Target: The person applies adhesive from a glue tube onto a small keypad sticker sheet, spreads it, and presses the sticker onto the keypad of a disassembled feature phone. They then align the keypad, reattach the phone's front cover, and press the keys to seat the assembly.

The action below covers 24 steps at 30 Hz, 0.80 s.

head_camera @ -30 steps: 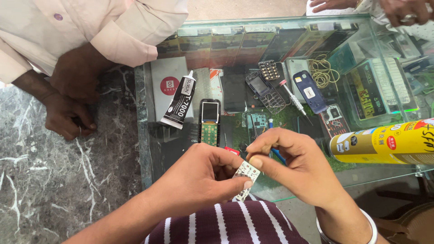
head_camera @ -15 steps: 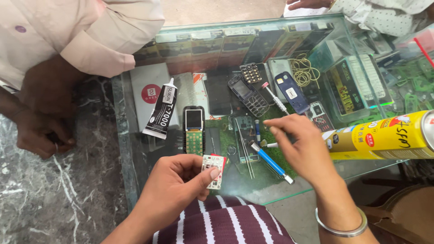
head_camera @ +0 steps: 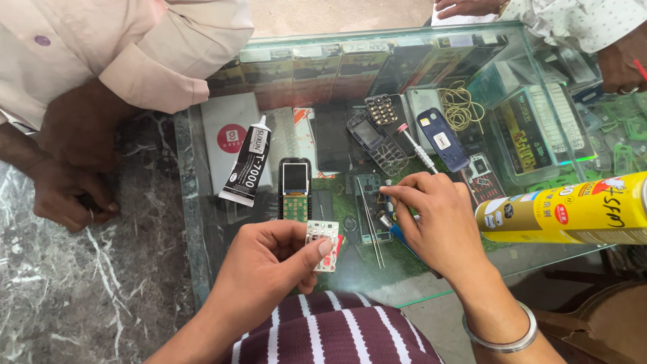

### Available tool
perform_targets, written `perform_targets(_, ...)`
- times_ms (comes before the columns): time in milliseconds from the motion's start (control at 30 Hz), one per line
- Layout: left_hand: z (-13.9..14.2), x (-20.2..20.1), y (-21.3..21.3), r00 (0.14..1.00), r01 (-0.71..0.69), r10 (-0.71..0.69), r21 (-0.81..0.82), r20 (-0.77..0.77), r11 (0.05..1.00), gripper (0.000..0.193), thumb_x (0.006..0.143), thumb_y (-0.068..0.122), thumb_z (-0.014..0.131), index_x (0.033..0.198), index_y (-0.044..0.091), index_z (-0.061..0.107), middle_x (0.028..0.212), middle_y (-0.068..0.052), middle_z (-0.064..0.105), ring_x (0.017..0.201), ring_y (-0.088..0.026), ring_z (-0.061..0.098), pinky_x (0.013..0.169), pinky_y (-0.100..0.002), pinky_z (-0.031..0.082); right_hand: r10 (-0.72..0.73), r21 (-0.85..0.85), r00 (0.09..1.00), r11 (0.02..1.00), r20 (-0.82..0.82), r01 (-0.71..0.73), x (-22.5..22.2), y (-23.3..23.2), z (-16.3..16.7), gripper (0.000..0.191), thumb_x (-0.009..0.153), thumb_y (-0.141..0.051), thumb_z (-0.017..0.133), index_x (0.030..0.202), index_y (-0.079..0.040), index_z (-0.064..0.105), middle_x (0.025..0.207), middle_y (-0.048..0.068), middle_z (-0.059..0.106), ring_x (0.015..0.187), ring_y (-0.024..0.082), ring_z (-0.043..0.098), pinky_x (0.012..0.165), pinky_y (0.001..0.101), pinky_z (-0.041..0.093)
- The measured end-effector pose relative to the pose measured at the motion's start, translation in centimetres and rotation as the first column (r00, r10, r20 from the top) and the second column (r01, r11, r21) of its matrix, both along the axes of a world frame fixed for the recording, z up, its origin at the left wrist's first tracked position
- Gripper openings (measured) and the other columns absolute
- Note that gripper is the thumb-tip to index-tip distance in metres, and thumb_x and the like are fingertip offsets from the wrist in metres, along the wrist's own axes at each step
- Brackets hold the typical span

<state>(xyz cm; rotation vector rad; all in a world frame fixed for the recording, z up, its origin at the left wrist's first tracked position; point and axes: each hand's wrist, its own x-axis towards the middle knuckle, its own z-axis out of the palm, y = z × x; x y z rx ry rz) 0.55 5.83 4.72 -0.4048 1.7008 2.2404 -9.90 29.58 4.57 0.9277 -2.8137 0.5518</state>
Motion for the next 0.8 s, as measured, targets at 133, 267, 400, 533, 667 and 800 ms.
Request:
perform_targets(133, 0.1, -0.1, 0.0, 1.000, -0.013, 0.014, 0.029, -0.027, 0.999, 0.020, 0.089, 0.018, 0.076, 0.086, -0.002, 0.077, 0.066, -0.001, 0.069, 0.053, -0.006, 0.059, 0.049, -0.023, 0.049, -0.025, -0.100, 0.996, 0.994, 0.088, 0.034, -0.2, 0.3, -0.3, 0.018, 0.092, -0.012, 0.066, 0.106, -0.015, 0.078, 0.098, 0.002, 0.070, 0.096, 0.022, 0.064, 0.082, 0.0397, 0.043)
perform_targets(267, 0.2, -0.1, 0.0, 0.999, -0.012, 0.012, -0.002, -0.041, 1.000, 0.021, 0.090, 0.018, 0.075, 0.085, -0.002, 0.077, 0.065, -0.002, 0.069, 0.054, -0.006, 0.059, 0.050, -0.022, 0.048, 0.033, -0.484, 0.850, 0.834, 0.525, 0.266, -0.2, 1.2, -0.9, 0.023, 0.098, -0.015, 0.059, 0.113, -0.007, 0.075, 0.101, 0.004, 0.070, 0.093, 0.014, 0.063, 0.085, 0.0313, 0.048)
perform_targets(400, 0.4, -0.2, 0.3, 0.999, -0.015, 0.016, 0.021, -0.040, 1.000, 0.020, 0.090, 0.017, 0.075, 0.087, -0.002, 0.077, 0.066, -0.002, 0.069, 0.055, -0.006, 0.060, 0.051, -0.023, 0.050, 0.412, -0.710, 0.578, 0.430, 0.704, 0.558, -0.1, 2.1, -1.5, 0.028, 0.102, -0.013, 0.057, 0.118, 0.005, 0.070, 0.107, 0.011, 0.071, 0.096, 0.015, 0.060, 0.089, 0.0290, 0.047)
perform_targets(533, 0.7, -0.2, 0.5, 0.999, -0.016, 0.017, 0.030, -0.041, 0.999, 0.019, 0.090, 0.017, 0.074, 0.091, -0.002, 0.078, 0.067, -0.001, 0.069, 0.056, -0.005, 0.060, 0.051, -0.022, 0.050, 0.608, -0.681, 0.435, 0.251, 0.664, 0.688, 0.3, 2.5, -1.5, 0.027, 0.103, -0.012, 0.059, 0.119, 0.009, 0.066, 0.106, 0.014, 0.070, 0.093, 0.019, 0.061, 0.088, 0.0314, 0.048)
perform_targets(667, 1.0, -0.1, 0.6, 0.997, -0.034, 0.037, 0.060, -0.063, 0.998, 0.019, 0.090, 0.015, 0.074, 0.095, -0.003, 0.078, 0.069, -0.002, 0.070, 0.058, -0.005, 0.060, 0.053, -0.023, 0.052, 0.647, -0.650, 0.370, 0.260, 0.667, 0.714, 1.4, 2.0, -0.9, 0.028, 0.101, -0.013, 0.059, 0.117, 0.009, 0.066, 0.105, 0.015, 0.070, 0.095, 0.021, 0.062, 0.088, 0.0333, 0.049)
perform_targets(800, 1.2, 0.2, 0.5, 0.994, -0.061, 0.063, 0.034, -0.094, 0.998, 0.020, 0.090, 0.015, 0.074, 0.097, -0.003, 0.078, 0.070, -0.002, 0.071, 0.059, -0.005, 0.062, 0.054, -0.022, 0.053, 0.641, -0.694, 0.400, 0.301, 0.655, 0.654, 3.1, 0.8, -0.2, 0.028, 0.101, -0.012, 0.059, 0.118, 0.009, 0.066, 0.107, 0.016, 0.069, 0.099, 0.023, 0.062, 0.093, 0.0370, 0.048)
